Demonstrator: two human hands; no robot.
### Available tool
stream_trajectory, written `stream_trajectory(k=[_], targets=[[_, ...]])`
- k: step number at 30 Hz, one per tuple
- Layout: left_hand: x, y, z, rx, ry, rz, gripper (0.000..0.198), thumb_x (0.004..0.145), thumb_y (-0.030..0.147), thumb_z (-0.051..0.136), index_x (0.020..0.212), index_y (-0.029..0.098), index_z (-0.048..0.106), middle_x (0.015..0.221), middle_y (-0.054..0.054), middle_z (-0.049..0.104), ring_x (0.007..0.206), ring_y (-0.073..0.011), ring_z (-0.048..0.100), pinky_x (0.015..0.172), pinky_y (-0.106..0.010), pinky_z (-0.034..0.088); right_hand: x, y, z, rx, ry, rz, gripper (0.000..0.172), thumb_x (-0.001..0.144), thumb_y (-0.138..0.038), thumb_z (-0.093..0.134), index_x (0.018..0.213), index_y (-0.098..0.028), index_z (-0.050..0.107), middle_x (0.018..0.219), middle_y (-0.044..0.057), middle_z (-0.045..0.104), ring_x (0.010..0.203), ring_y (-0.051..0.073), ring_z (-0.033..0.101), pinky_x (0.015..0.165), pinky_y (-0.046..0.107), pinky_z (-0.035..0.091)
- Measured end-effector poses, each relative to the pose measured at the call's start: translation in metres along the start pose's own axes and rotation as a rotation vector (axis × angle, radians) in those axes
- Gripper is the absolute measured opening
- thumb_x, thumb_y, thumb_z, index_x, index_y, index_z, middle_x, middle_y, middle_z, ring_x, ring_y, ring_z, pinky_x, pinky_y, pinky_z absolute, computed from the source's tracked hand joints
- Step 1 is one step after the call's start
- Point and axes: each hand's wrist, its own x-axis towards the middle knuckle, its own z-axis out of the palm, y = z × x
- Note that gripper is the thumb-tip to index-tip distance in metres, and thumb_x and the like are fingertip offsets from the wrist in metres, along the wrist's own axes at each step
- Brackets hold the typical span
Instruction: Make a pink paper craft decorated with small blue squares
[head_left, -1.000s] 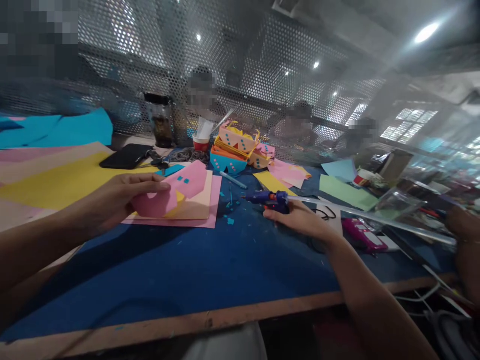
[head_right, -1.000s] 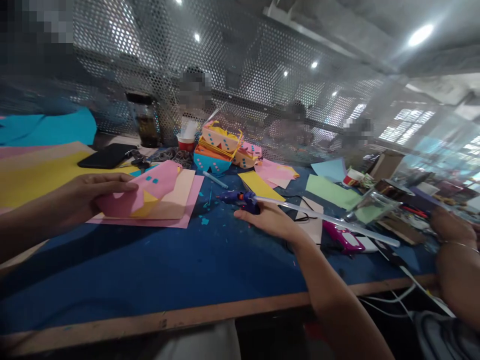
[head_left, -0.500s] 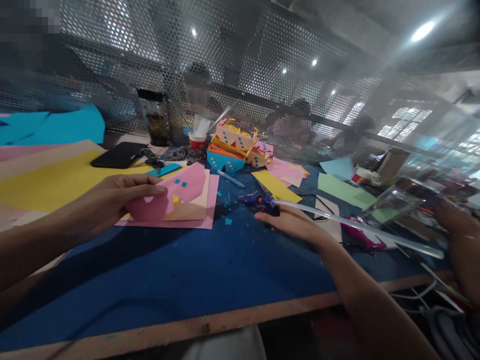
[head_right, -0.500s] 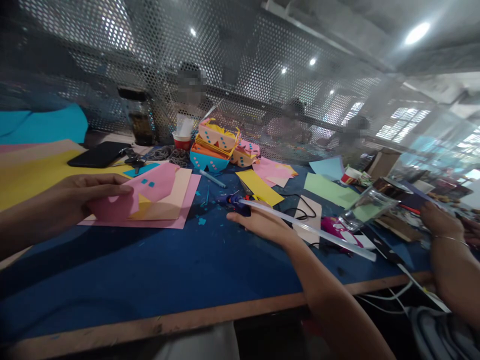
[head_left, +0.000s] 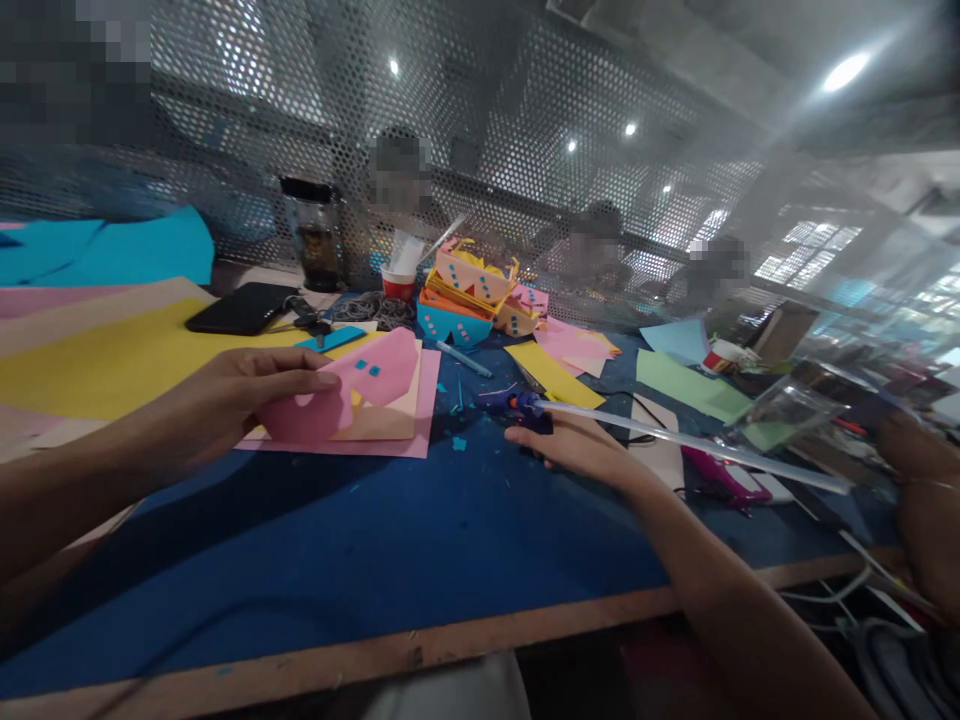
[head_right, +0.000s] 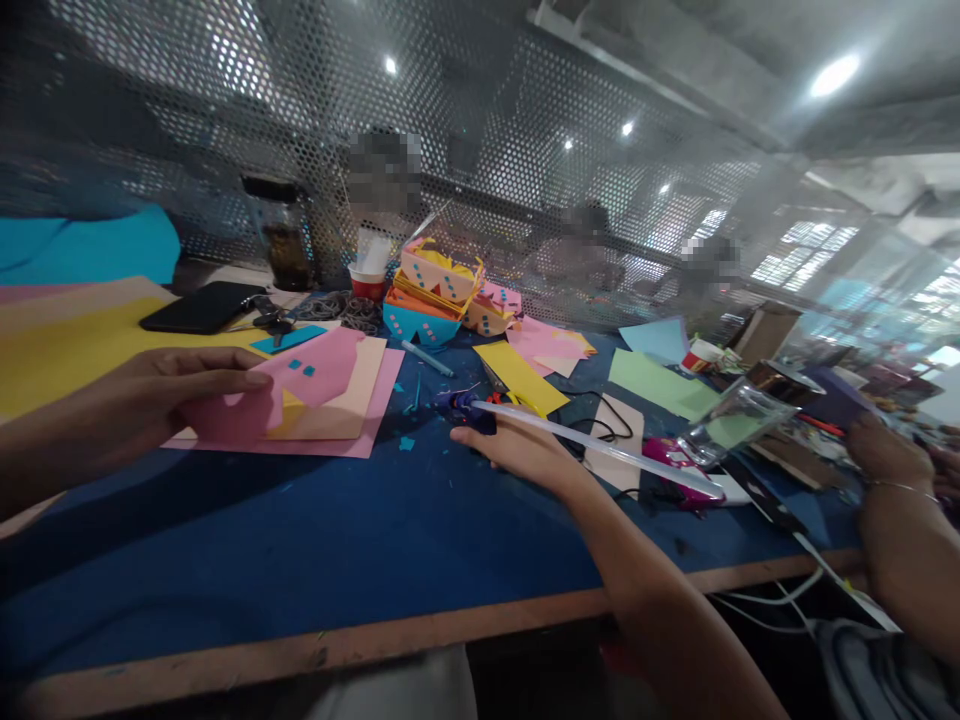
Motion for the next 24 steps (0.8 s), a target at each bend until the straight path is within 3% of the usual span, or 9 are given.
stream_trajectory(k=[8,14,19,24], targets=[[0.002,-0.002,-0.002,-0.011,-0.031,-0.013,0.039,0.075,0.052,0.092,0.093,0.02,0.079,0.081,0.0,0.077,0.068,-0.014,0.062,0.061,-0.021,0.044,0.0,-0.006,0.001,-0.059,-0.001,0.013,0.051,0.097,-0.069,0.067,0.073,-0.024,0.064,0.062,0.002,0.068,0.053,0.018,0.063,0.051,0.03,0.04],[0.001,-0.001,-0.002,-0.006,-0.025,0.011,0.035,0.076,0.049,0.091,0.09,0.019,0.078,0.077,0.001,0.074,0.068,-0.014,0.06,0.06,-0.021,0.042,-0.002,-0.004,-0.002,0.038,-0.007,0.077,0.051,0.095,-0.072,0.067,0.08,-0.023,0.067,0.068,0.001,0.069,0.055,0.017,0.064,0.055,0.031,0.045],[0.001,0.0,0.001,-0.013,-0.017,0.012,0.037,0.077,0.05,0.09,0.09,0.019,0.076,0.074,0.002,0.071,0.064,-0.0128,0.057,0.056,-0.021,0.04,-0.007,-0.006,-0.003,0.128,0.079,0.035,0.049,0.093,-0.07,0.072,0.094,-0.021,0.071,0.073,0.001,0.067,0.058,0.016,0.062,0.057,0.031,0.047],[0.003,-0.001,0.002,-0.027,-0.017,-0.006,0.045,0.067,0.053,0.094,0.089,0.019,0.075,0.076,0.0,0.073,0.064,-0.0139,0.06,0.056,-0.02,0.041,-0.019,-0.021,0.003,0.226,0.105,-0.032,0.049,0.092,-0.07,0.073,0.095,-0.021,0.073,0.069,0.0,0.063,0.06,0.016,0.059,0.057,0.03,0.046]])
